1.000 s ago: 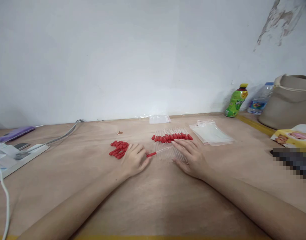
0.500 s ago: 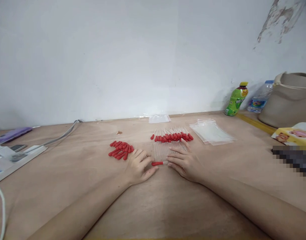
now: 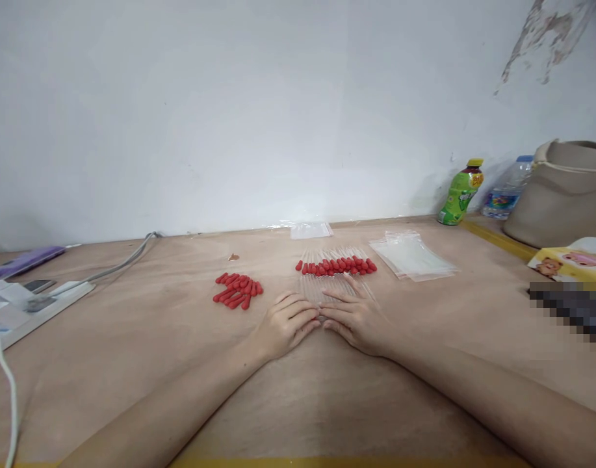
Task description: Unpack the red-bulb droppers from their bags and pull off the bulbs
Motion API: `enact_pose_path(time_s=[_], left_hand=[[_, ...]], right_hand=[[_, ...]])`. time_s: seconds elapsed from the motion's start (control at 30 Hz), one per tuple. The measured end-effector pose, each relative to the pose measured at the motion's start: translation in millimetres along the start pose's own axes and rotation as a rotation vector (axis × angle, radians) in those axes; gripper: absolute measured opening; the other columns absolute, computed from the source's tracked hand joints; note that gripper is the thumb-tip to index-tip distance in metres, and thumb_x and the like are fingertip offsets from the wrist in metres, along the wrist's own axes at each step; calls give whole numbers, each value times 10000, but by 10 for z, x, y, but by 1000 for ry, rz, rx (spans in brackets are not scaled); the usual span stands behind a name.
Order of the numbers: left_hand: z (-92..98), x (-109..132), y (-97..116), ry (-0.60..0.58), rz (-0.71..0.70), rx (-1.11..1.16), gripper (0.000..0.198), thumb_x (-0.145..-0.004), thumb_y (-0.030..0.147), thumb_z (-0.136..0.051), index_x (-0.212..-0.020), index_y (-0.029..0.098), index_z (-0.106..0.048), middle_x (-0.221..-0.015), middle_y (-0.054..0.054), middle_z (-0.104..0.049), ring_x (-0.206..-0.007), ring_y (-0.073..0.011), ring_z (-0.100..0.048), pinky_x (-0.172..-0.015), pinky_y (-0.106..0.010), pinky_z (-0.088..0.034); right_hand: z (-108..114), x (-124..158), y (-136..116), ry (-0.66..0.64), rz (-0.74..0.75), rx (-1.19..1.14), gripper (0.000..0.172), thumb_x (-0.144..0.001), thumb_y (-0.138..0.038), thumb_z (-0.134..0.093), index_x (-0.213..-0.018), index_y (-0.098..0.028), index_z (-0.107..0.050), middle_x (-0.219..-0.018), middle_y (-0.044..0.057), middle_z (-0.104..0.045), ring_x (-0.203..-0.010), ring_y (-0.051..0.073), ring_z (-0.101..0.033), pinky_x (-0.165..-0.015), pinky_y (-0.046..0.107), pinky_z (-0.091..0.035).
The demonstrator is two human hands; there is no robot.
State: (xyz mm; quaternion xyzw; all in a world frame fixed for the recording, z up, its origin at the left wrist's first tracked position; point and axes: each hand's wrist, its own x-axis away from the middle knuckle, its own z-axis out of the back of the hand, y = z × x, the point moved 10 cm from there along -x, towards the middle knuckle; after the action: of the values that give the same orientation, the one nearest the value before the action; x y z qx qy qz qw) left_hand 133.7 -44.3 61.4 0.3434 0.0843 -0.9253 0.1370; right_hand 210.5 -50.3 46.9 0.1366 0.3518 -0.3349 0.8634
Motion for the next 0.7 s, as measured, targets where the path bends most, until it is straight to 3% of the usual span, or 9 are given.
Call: enact_pose_path(time_s=[0.13, 0.27, 0.5, 0.7], left_hand=[[-54, 8, 17, -27, -9, -22, 218, -832, 232, -501, -1021, 151, -571, -1041, -86, -641, -1033, -191, -561, -944, -392, -431], [-89, 23, 59, -54, -40, 6, 233, -846, 203, -458, -1046, 142, -559, -1086, -98, -622, -1052, -181, -555, -966, -378, -423], [-91, 25, 78, -111, -36, 60, 192, -843, 195, -447, -965, 137, -585, -1089, -106, -619, -1059, -179, -549, -983, -373, -405], [-96, 47, 48, -146, 0, 98, 171, -843, 186, -447, -929, 142, -588, -1067, -95, -631, -1054, -159, -551, -1011, -362, -370]], right_hand=[[-21, 1, -54, 0, 76, -35, 217, -851, -186, -462, -1024, -182, -594, -994, 20, -660, -1069, 176, -527, -1046, 455, -271], [9, 9, -101, 25, 119, -58, 217, -857, -186, -442, -999, -129, -595, -1046, 93, -634, -1024, 164, -560, -937, 334, -447], [3, -1, -171, -32, 167, -54, 180, -864, -176, -424, -869, -162, -603, -934, 64, -659, -969, 140, -578, -929, 304, -455], [53, 8, -216, -6, 207, 0, 166, -857, -170, -442, -844, -142, -605, -899, 68, -668, -964, 148, -585, -940, 291, -449]])
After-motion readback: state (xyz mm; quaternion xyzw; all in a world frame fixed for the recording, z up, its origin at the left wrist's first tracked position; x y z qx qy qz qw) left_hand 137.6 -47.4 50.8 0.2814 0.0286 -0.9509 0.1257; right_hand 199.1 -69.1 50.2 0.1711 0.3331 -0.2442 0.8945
